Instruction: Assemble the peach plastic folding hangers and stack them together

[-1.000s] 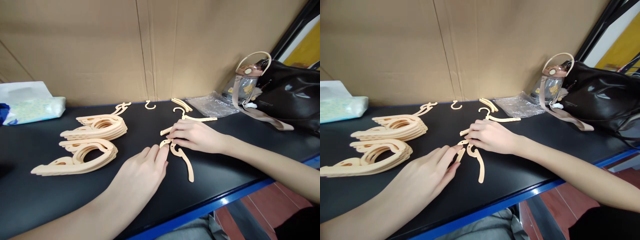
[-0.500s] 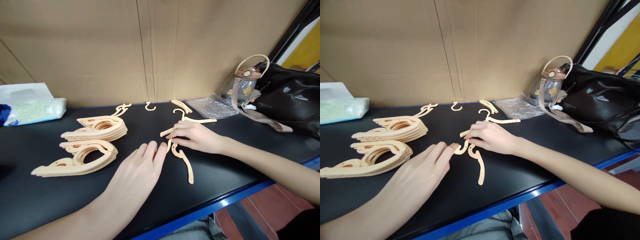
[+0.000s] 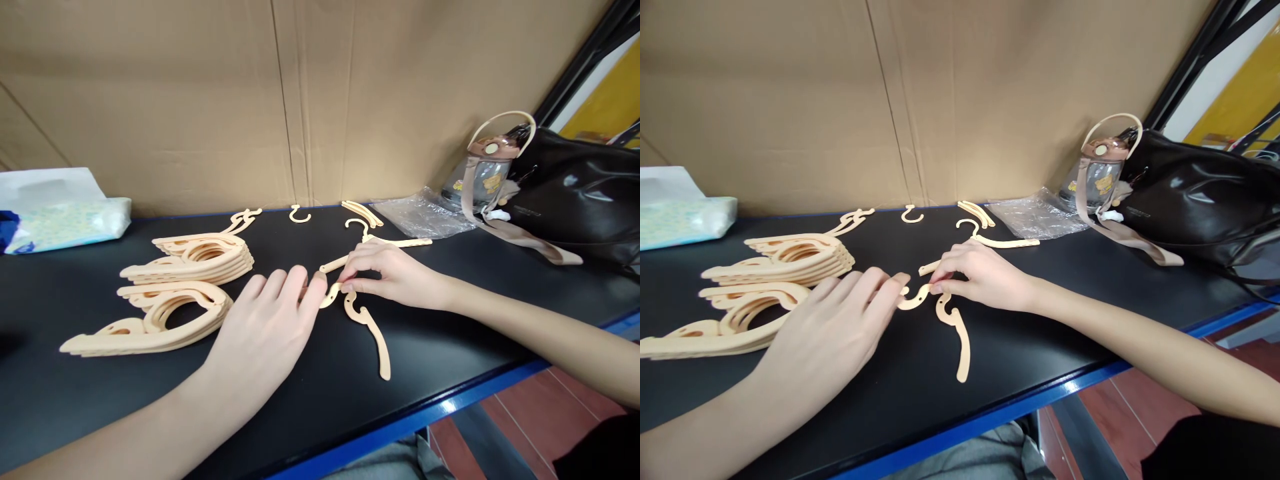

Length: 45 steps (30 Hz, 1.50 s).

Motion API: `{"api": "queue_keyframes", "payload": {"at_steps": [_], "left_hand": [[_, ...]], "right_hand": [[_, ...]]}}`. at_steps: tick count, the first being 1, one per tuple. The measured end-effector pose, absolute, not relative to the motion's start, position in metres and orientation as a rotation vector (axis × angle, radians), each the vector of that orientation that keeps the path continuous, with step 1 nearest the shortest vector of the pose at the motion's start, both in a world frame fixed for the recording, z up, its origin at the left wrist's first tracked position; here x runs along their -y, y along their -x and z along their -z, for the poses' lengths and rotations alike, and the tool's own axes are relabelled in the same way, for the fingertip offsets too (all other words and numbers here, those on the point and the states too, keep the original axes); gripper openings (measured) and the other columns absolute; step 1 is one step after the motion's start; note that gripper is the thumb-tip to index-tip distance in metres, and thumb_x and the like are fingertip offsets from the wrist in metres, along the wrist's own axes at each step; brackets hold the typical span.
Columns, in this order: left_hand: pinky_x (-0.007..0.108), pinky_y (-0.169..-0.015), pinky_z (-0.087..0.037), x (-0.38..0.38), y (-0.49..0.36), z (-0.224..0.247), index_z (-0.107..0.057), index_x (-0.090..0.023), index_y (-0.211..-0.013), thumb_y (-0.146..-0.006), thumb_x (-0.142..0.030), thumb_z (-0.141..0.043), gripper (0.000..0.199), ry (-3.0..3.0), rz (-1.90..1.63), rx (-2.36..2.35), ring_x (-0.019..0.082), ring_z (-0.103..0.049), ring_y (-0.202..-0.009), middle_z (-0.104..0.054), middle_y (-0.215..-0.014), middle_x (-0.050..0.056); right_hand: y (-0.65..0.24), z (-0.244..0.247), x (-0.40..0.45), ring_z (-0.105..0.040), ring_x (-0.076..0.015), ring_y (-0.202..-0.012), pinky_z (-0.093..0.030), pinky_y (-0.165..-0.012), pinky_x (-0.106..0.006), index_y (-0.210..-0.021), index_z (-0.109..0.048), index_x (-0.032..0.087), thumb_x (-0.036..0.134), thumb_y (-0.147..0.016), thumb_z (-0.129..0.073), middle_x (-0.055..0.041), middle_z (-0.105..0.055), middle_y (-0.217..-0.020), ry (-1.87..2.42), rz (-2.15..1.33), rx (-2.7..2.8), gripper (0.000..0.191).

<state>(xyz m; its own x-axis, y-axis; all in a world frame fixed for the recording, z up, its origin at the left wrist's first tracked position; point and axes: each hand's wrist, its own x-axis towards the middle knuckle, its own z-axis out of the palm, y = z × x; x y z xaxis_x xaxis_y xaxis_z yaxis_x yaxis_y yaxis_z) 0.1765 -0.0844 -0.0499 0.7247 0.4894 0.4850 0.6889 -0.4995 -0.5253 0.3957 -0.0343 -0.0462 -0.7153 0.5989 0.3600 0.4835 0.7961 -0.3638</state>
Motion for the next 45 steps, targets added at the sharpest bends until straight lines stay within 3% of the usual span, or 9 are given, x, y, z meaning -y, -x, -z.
{"api": "queue_keyframes", "payload": {"at_steps": [4, 9, 17, 30, 34, 38, 42, 45], "left_hand": [[0.034, -0.053, -0.038, 0.086, -0.178, 0.053, -0.061, -0.013, -0.082, -0.092, -0.030, -0.055, 0.020, 2.258, 0.382, 0.850, 0.022, -0.054, -0.061, -0.054, -0.068, 0.004], [0.031, -0.048, -0.029, 0.085, -0.180, 0.056, -0.053, -0.018, -0.070, -0.093, -0.018, -0.048, 0.023, 2.339, 0.445, 0.816, 0.018, -0.050, -0.056, -0.048, -0.061, 0.000], [0.030, -0.047, -0.030, 0.085, -0.181, 0.058, -0.051, -0.019, -0.067, -0.092, -0.015, -0.043, 0.026, 2.349, 0.473, 0.788, 0.016, -0.049, -0.053, -0.047, -0.058, -0.001], [0.029, -0.046, -0.032, 0.083, -0.181, 0.060, -0.050, -0.019, -0.067, -0.090, -0.015, -0.043, 0.024, 2.344, 0.428, 0.767, 0.015, -0.052, -0.050, -0.049, -0.056, -0.002], [0.028, -0.046, -0.032, 0.080, -0.180, 0.062, -0.049, -0.018, -0.069, -0.088, -0.015, -0.044, 0.020, 2.394, 0.430, 0.813, 0.015, -0.054, -0.050, -0.050, -0.057, -0.002], [0.027, -0.043, -0.025, 0.076, -0.179, 0.062, -0.050, -0.018, -0.071, -0.089, -0.015, -0.042, 0.019, 2.494, 0.357, 1.027, 0.014, -0.055, -0.049, -0.053, -0.058, -0.002], [0.025, -0.044, -0.020, 0.075, -0.181, 0.056, -0.052, -0.017, -0.080, -0.092, -0.019, -0.036, 0.021, 2.559, 0.107, 1.371, 0.016, -0.056, -0.048, -0.057, -0.059, -0.001], [0.026, -0.045, -0.019, 0.075, -0.182, 0.050, -0.053, -0.017, -0.084, -0.094, -0.022, -0.033, 0.023, 2.553, -0.007, 1.531, 0.019, -0.059, -0.052, -0.061, -0.062, 0.001]], "right_hand": [[-0.391, 0.043, 0.041, -0.058, -0.0143, -0.077, -0.040, -0.077, -0.028, -0.087, -0.071, 0.018, 0.024, -0.090, -0.064, -0.0006, -0.070, -0.080, 0.798, -0.521, 2.477, 0.009], [-0.389, 0.040, 0.047, -0.061, -0.0136, -0.077, -0.046, -0.075, -0.026, -0.084, -0.072, 0.018, 0.025, -0.088, -0.066, -0.0001, -0.070, -0.080, 0.787, -0.840, 2.381, 0.010], [-0.391, 0.043, 0.048, -0.063, -0.0133, -0.076, -0.050, -0.073, -0.027, -0.087, -0.074, 0.017, 0.031, -0.086, -0.067, -0.0009, -0.070, -0.082, 0.851, -1.081, 2.309, 0.015], [-0.392, 0.047, 0.046, -0.064, -0.0138, -0.076, -0.051, -0.074, -0.029, -0.089, -0.074, 0.015, 0.031, -0.086, -0.066, -0.0022, -0.071, -0.083, 0.812, -1.141, 2.302, 0.018], [-0.393, 0.046, 0.043, -0.064, -0.0141, -0.079, -0.050, -0.075, -0.028, -0.094, -0.073, 0.015, 0.032, -0.088, -0.064, -0.0024, -0.071, -0.087, 0.777, -1.084, 2.353, 0.019], [-0.397, 0.045, 0.035, -0.064, -0.0131, -0.081, -0.047, -0.076, -0.026, -0.096, -0.069, 0.015, 0.026, -0.095, -0.054, -0.0024, -0.069, -0.088, 0.773, -0.809, 2.398, 0.019], [-0.406, 0.048, 0.022, -0.054, -0.0128, -0.070, -0.041, -0.074, -0.029, -0.073, -0.057, 0.016, 0.021, -0.100, -0.031, -0.0011, -0.059, -0.071, 0.857, -0.472, 2.429, 0.038], [-0.412, 0.050, 0.014, -0.045, -0.0139, -0.063, -0.038, -0.072, -0.031, -0.063, -0.044, 0.018, 0.022, -0.097, -0.030, 0.0002, -0.049, -0.063, 0.891, -0.293, 2.472, 0.037]]}}
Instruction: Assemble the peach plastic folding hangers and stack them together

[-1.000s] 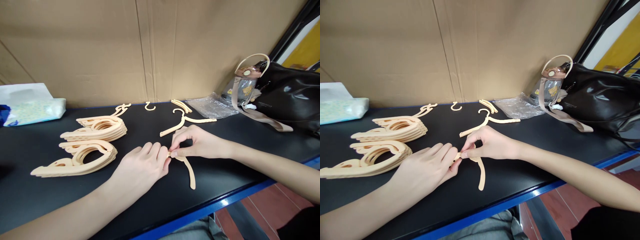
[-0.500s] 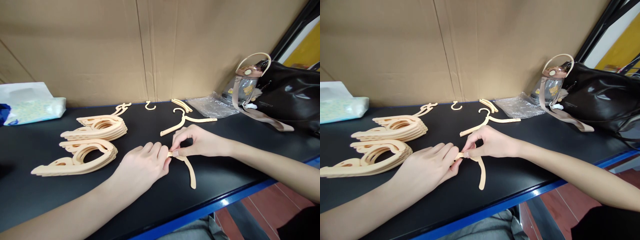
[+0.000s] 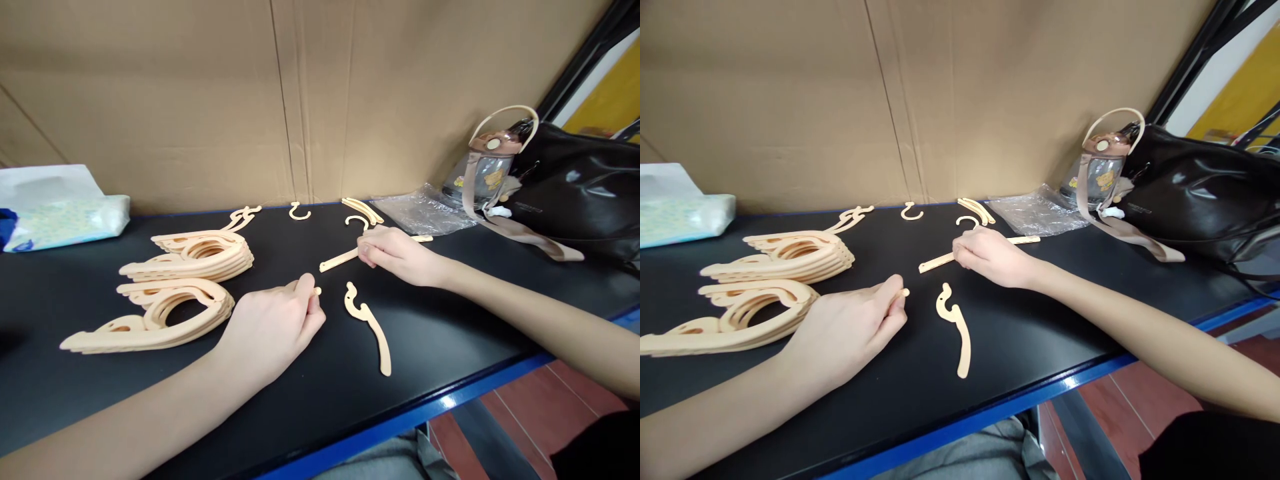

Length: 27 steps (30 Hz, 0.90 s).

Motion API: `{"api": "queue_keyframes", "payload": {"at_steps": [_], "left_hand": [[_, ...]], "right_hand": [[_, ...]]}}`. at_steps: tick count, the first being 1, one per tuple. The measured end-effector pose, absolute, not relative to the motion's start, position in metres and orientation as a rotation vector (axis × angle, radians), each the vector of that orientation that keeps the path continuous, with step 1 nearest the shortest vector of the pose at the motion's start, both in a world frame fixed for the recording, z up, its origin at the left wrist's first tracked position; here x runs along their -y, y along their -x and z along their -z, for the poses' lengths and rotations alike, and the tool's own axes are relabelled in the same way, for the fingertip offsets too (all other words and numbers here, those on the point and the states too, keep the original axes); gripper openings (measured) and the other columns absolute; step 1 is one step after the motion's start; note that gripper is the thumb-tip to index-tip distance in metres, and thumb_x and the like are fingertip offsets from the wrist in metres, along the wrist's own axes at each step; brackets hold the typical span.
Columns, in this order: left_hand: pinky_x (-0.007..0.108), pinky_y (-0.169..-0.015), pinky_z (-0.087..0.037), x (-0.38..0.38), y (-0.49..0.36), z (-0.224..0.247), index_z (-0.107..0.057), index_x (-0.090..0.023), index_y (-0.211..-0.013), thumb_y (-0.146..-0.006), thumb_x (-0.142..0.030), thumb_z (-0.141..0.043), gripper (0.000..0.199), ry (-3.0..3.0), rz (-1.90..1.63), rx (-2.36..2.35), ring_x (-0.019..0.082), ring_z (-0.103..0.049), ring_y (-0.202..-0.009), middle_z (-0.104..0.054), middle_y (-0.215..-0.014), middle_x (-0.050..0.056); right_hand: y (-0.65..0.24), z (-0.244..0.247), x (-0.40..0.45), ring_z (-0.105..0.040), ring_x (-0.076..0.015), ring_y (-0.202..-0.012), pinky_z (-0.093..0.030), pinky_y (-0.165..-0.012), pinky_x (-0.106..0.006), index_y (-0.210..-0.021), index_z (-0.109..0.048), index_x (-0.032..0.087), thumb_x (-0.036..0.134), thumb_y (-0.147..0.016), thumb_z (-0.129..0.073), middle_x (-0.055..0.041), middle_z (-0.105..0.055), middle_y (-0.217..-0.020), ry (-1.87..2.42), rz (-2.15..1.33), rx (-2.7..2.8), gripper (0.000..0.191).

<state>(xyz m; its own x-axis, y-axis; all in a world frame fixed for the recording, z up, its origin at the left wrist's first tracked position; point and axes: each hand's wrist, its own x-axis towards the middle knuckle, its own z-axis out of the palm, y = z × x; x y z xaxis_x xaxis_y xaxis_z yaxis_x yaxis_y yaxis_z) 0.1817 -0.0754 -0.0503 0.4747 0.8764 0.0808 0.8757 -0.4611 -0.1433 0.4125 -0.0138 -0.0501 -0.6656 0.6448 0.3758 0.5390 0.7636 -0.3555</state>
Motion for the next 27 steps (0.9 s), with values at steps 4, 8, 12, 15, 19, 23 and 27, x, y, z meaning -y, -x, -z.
{"api": "queue_keyframes", "payload": {"at_steps": [4, 8, 12, 15, 19, 23, 27], "left_hand": [[0.026, -0.045, -0.018, 0.074, -0.182, 0.049, -0.054, -0.019, -0.085, -0.097, -0.030, -0.032, 0.028, 2.505, 0.009, 1.590, 0.021, -0.061, -0.052, -0.061, -0.061, 0.001], [0.025, -0.044, -0.018, 0.071, -0.183, 0.052, -0.054, -0.019, -0.089, -0.097, -0.043, -0.037, 0.031, 2.491, 0.040, 1.612, 0.023, -0.063, -0.053, -0.062, -0.061, 0.001], [0.025, -0.043, -0.019, 0.069, -0.182, 0.052, -0.055, -0.018, -0.089, -0.097, -0.044, -0.038, 0.032, 2.492, 0.024, 1.633, 0.024, -0.066, -0.055, -0.063, -0.061, 0.002], [0.025, -0.043, -0.020, 0.069, -0.181, 0.054, -0.055, -0.018, -0.090, -0.096, -0.046, -0.039, 0.033, 2.488, 0.042, 1.629, 0.025, -0.067, -0.057, -0.064, -0.063, 0.002], [0.025, -0.043, -0.021, 0.068, -0.181, 0.055, -0.054, -0.018, -0.091, -0.096, -0.049, -0.040, 0.035, 2.498, 0.069, 1.642, 0.025, -0.067, -0.058, -0.064, -0.063, 0.002], [0.025, -0.043, -0.020, 0.068, -0.179, 0.054, -0.051, -0.019, -0.087, -0.096, -0.051, -0.038, 0.036, 2.494, 0.073, 1.660, 0.025, -0.067, -0.058, -0.062, -0.060, 0.000], [0.025, -0.043, -0.019, 0.067, -0.179, 0.053, -0.049, -0.020, -0.084, -0.097, -0.051, -0.037, 0.036, 2.494, 0.071, 1.671, 0.024, -0.066, -0.056, -0.060, -0.058, -0.001]], "right_hand": [[-0.415, 0.051, 0.007, -0.049, -0.0158, -0.067, -0.041, -0.075, -0.033, -0.067, -0.049, 0.018, 0.020, -0.095, -0.034, -0.0014, -0.053, -0.067, 0.891, -0.165, 2.467, 0.032], [-0.417, 0.055, 0.001, -0.056, -0.0221, -0.097, -0.042, -0.088, -0.037, -0.102, -0.063, 0.015, 0.020, -0.093, -0.049, -0.0087, -0.064, -0.099, 0.937, -0.030, 2.513, 0.017], [-0.418, 0.061, -0.004, -0.056, -0.0234, -0.104, -0.040, -0.093, -0.039, -0.103, -0.066, 0.016, 0.027, -0.094, -0.055, -0.0096, -0.063, -0.110, 0.940, -0.056, 2.586, 0.017], [-0.416, 0.060, -0.002, -0.058, -0.0200, -0.093, -0.042, -0.087, -0.036, -0.092, -0.067, 0.016, 0.029, -0.094, -0.057, -0.0064, -0.065, -0.097, 0.909, -0.166, 2.568, 0.016], [-0.412, 0.054, 0.006, -0.057, -0.0174, -0.087, -0.042, -0.081, -0.032, -0.090, -0.068, 0.017, 0.031, -0.091, -0.061, -0.0032, -0.066, -0.087, 0.849, -0.359, 2.545, 0.016], [-0.411, 0.049, 0.011, -0.058, -0.0175, -0.084, -0.043, -0.079, -0.032, -0.091, -0.069, 0.017, 0.032, -0.092, -0.060, -0.0034, -0.069, -0.085, 0.810, -0.500, 2.547, 0.016], [-0.411, 0.046, 0.013, -0.060, -0.0160, -0.083, -0.045, -0.078, -0.030, -0.094, -0.069, 0.016, 0.030, -0.091, -0.062, -0.0032, -0.070, -0.087, 0.776, -0.616, 2.524, 0.016]]}}
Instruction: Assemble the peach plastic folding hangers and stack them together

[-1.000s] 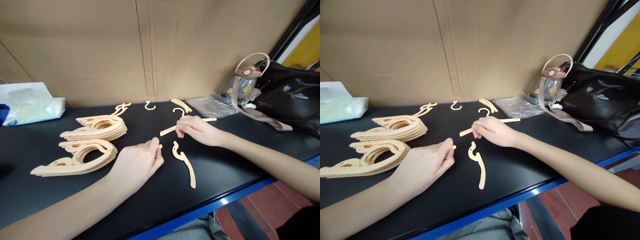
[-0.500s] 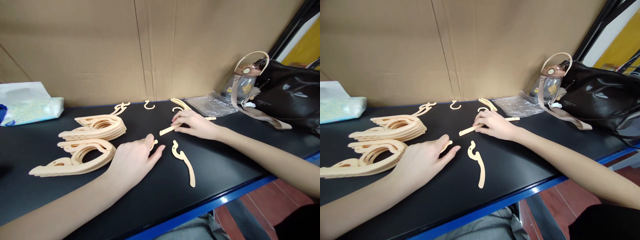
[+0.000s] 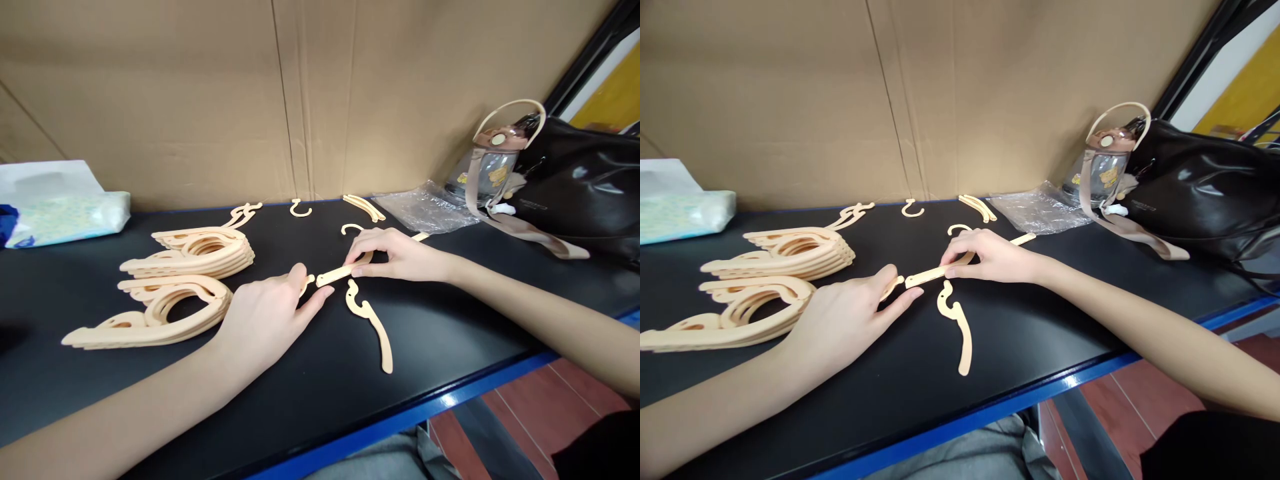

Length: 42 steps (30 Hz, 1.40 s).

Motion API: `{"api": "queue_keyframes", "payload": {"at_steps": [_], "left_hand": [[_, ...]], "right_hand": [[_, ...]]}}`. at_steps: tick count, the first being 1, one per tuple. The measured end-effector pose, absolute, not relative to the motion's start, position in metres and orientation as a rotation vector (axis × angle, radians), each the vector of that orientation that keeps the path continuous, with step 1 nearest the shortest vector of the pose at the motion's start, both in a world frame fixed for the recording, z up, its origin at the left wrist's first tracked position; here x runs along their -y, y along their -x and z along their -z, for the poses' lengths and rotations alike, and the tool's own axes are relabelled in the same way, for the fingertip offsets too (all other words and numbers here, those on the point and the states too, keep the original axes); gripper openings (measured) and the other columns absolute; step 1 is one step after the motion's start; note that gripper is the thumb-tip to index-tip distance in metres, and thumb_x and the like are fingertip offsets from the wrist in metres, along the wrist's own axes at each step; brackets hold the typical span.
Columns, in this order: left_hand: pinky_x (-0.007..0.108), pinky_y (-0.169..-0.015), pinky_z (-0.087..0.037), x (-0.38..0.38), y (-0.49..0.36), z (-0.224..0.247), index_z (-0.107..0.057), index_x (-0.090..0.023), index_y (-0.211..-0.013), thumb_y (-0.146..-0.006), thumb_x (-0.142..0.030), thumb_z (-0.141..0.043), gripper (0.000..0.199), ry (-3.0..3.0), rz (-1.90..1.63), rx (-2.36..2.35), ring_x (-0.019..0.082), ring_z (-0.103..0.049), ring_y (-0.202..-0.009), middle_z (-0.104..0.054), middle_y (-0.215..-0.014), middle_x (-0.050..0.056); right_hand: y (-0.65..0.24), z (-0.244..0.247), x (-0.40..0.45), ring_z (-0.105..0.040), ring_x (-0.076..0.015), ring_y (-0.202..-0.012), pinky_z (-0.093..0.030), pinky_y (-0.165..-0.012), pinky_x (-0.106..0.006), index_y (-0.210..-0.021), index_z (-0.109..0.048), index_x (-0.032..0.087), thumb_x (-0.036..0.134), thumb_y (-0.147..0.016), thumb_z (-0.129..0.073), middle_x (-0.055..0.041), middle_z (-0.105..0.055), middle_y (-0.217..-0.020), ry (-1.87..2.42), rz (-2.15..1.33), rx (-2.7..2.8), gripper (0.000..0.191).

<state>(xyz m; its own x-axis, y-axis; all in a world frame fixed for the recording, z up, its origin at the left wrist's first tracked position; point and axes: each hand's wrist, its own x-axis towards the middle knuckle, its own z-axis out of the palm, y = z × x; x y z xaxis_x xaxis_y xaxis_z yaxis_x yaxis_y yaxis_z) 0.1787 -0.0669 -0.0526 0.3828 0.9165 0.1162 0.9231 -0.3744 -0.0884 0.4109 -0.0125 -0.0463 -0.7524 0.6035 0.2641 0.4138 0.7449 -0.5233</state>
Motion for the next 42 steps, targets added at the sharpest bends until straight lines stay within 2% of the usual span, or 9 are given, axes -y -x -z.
{"api": "queue_keyframes", "payload": {"at_steps": [12, 17, 32, 42], "left_hand": [[0.024, -0.044, -0.021, 0.0670, -0.1781, 0.0514, -0.048, -0.020, -0.082, -0.097, -0.052, -0.036, 0.037, 2.559, 0.112, 1.660, 0.021, -0.065, -0.055, -0.061, -0.060, -0.001], [0.025, -0.044, -0.021, 0.0671, -0.1784, 0.0486, -0.049, -0.020, -0.082, -0.099, -0.047, -0.035, 0.035, 2.601, 0.084, 1.649, 0.020, -0.063, -0.053, -0.062, -0.061, -0.001], [0.027, -0.044, -0.020, 0.0659, -0.1792, 0.0501, -0.051, -0.018, -0.087, -0.100, -0.043, -0.033, 0.033, 2.607, -0.018, 1.536, 0.025, -0.066, -0.058, -0.065, -0.067, 0.002], [0.027, -0.044, -0.021, 0.0670, -0.1800, 0.0485, -0.050, -0.018, -0.086, -0.101, -0.042, -0.032, 0.034, 2.624, -0.051, 1.555, 0.025, -0.067, -0.060, -0.067, -0.068, 0.003]], "right_hand": [[-0.4103, 0.0472, 0.0136, -0.062, -0.0157, -0.082, -0.047, -0.079, -0.031, -0.093, -0.070, 0.017, 0.031, -0.089, -0.064, -0.0031, -0.069, -0.087, 0.778, -0.653, 2.501, 0.016], [-0.4109, 0.0483, 0.0141, -0.066, -0.0144, -0.083, -0.051, -0.079, -0.029, -0.095, -0.069, 0.016, 0.030, -0.089, -0.065, -0.0033, -0.068, -0.090, 0.744, -0.800, 2.443, 0.016], [-0.4112, 0.0498, 0.0136, -0.065, -0.0154, -0.081, -0.050, -0.077, -0.030, -0.092, -0.069, 0.016, 0.033, -0.088, -0.065, -0.0036, -0.068, -0.087, 0.774, -0.886, 2.392, 0.018], [-0.4109, 0.0498, 0.0133, -0.064, -0.0147, -0.081, -0.050, -0.077, -0.029, -0.091, -0.069, 0.016, 0.030, -0.086, -0.067, -0.0027, -0.068, -0.086, 0.779, -0.952, 2.343, 0.015]]}}
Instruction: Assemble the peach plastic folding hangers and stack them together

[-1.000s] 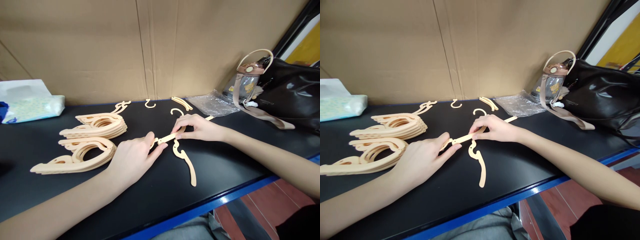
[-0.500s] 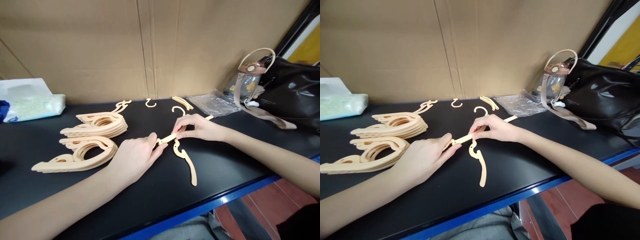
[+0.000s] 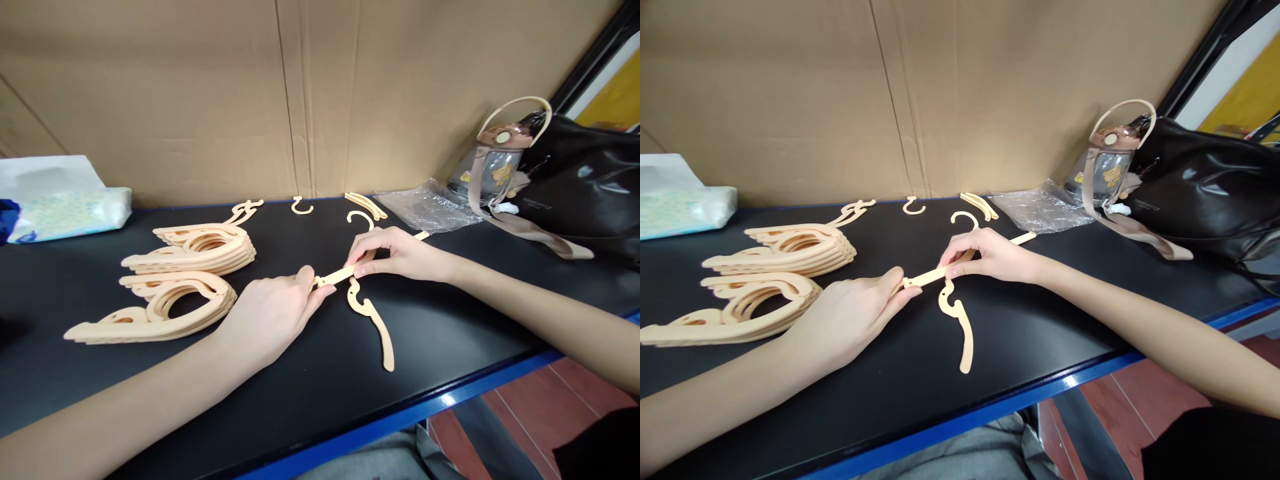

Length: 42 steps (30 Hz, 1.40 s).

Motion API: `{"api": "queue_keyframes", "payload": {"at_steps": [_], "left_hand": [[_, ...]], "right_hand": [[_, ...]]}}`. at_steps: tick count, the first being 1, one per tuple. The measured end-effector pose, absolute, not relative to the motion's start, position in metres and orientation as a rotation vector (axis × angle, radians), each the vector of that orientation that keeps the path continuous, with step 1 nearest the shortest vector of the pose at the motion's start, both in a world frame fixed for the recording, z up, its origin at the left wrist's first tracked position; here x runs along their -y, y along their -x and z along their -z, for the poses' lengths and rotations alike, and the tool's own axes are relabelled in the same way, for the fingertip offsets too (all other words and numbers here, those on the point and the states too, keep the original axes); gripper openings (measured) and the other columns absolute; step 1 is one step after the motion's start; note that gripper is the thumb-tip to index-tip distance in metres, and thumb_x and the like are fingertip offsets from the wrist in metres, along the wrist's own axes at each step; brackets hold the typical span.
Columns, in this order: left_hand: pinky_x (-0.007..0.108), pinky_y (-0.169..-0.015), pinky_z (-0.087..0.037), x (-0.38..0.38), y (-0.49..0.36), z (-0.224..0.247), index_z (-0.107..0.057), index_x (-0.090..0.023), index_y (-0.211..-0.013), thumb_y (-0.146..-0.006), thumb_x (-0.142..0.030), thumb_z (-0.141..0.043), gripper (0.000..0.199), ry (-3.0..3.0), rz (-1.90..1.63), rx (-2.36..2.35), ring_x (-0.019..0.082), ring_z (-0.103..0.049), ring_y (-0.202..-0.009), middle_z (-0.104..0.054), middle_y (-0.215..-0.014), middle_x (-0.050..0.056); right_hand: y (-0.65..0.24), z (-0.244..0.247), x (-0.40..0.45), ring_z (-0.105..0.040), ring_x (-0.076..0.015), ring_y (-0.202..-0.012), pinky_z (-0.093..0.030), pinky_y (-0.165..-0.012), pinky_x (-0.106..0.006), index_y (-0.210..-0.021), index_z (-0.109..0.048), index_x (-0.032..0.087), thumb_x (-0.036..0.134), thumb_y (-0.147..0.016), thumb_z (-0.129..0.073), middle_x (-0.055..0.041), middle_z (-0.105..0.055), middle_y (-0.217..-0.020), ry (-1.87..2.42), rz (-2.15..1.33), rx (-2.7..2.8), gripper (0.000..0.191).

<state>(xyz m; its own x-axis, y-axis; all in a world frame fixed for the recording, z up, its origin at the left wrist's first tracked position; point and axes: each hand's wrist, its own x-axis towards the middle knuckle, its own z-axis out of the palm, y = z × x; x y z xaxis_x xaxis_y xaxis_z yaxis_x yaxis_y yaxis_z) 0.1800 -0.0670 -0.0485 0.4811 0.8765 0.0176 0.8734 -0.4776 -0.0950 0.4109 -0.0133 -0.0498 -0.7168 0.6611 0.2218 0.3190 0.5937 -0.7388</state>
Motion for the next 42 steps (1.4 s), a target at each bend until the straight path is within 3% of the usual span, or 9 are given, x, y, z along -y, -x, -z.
{"api": "queue_keyframes", "payload": {"at_steps": [28, 42], "left_hand": [[0.028, -0.042, -0.019, 0.0662, -0.1803, 0.0491, -0.051, -0.017, -0.088, -0.102, -0.038, -0.030, 0.034, 2.587, -0.126, 1.455, 0.025, -0.067, -0.056, -0.068, -0.065, 0.005], [0.027, -0.040, -0.017, 0.0675, -0.1779, 0.0548, -0.050, -0.017, -0.083, -0.102, -0.033, -0.028, 0.033, 2.580, 0.014, 1.303, 0.023, -0.063, -0.047, -0.062, -0.056, 0.002]], "right_hand": [[-0.4101, 0.0515, 0.0140, -0.062, -0.0149, -0.079, -0.046, -0.073, -0.029, -0.089, -0.072, 0.016, 0.032, -0.087, -0.067, -0.0028, -0.067, -0.084, 0.799, -0.942, 2.317, 0.016], [-0.4097, 0.0492, 0.0144, -0.064, -0.0152, -0.080, -0.047, -0.074, -0.028, -0.094, -0.072, 0.015, 0.032, -0.088, -0.066, -0.0032, -0.070, -0.085, 0.790, -1.008, 2.336, 0.019]]}}
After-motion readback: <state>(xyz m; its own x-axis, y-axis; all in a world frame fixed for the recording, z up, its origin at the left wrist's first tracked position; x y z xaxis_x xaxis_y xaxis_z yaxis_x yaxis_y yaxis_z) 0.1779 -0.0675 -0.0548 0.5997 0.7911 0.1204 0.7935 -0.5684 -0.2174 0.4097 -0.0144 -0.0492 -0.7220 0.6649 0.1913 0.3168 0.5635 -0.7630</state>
